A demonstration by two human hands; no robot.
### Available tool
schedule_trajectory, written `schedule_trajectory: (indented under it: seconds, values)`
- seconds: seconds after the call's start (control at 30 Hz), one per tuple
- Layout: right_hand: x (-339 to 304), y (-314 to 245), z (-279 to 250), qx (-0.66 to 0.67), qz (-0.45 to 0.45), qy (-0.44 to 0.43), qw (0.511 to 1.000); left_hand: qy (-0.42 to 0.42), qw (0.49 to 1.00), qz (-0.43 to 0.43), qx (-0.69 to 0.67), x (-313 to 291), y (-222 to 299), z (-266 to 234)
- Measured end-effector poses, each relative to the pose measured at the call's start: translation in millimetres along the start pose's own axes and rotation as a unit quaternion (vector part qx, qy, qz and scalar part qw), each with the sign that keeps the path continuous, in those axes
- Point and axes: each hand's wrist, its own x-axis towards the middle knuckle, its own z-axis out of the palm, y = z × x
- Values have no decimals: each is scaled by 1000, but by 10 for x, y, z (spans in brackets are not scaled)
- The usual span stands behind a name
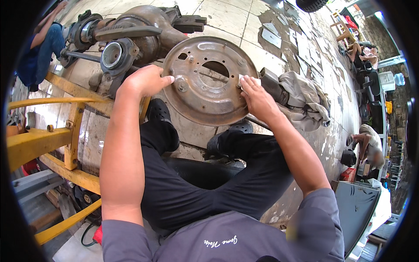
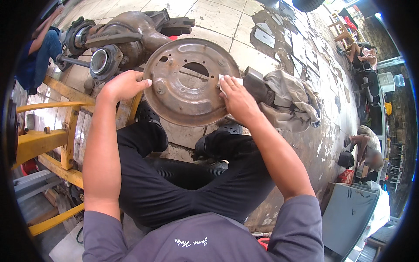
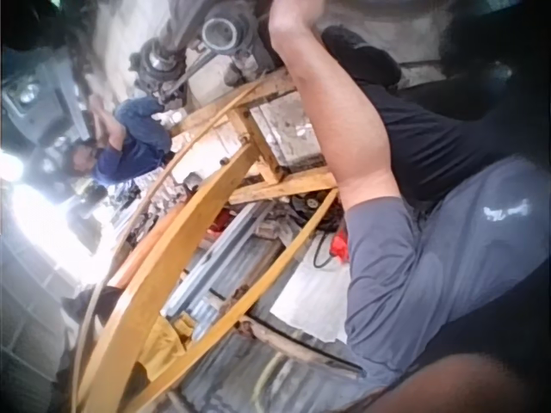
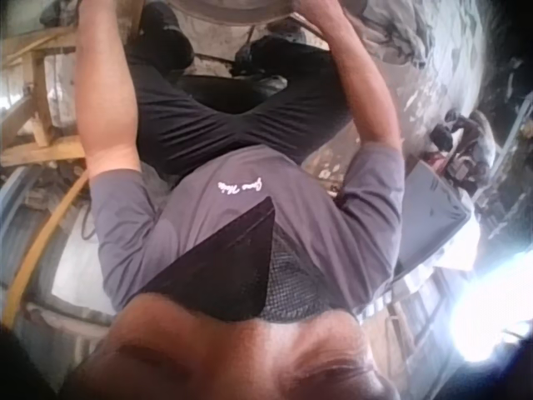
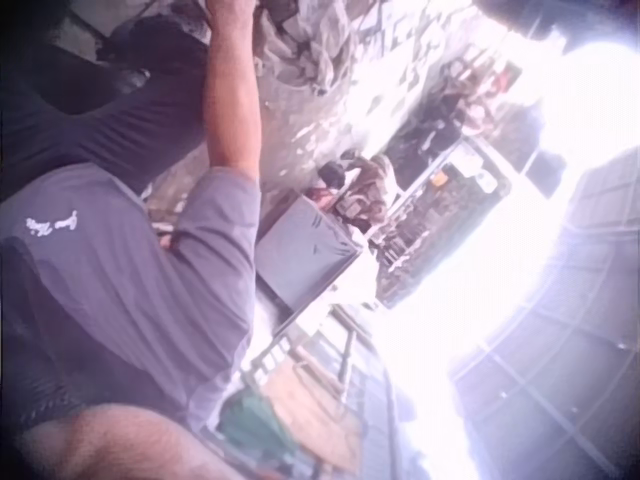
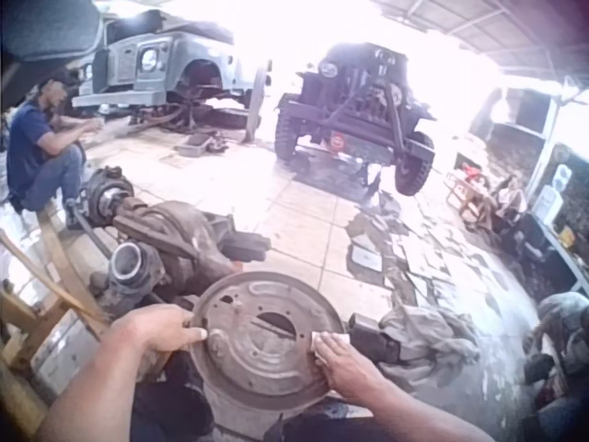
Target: The person sands a metal brake drum with sandpaper, rotating it to cover different areas. The person then wipes the drum with a cloth. The task is performed while sitting on the floor in a workshop.
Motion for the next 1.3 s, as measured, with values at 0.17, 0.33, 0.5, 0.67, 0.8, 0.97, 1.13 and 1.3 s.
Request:
schedule_trajectory:
  seconds: [0.17,0.33,0.5,0.67,0.8,0.97,1.13,1.3]
  values:
    - [36,123,-299,93,146,97,980,15,1000,20,-2,0,-33,11]
    - [-103,56,-247,31,66,-15,997,16,999,6,35,34,31,-13]
    - [-90,86,-101,-19,24,-27,999,0,1000,4,14,-5,55,-45]
    - [-147,66,29,-55,-47,-20,997,-17,999,7,33,15,60,-51]
    - [-87,1,-57,-36,21,-26,999,-5,1000,-3,8,-12,34,-33]
    - [-36,124,-42,-34,16,4,999,-8,1000,-19,19,-6,69,-30]
    - [69,92,-64,-18,0,15,1000,-13,1000,-26,8,-9,48,-27]
    - [27,110,-43,-19,-36,-12,999,-10,1000,-14,9,-37,107,-40]
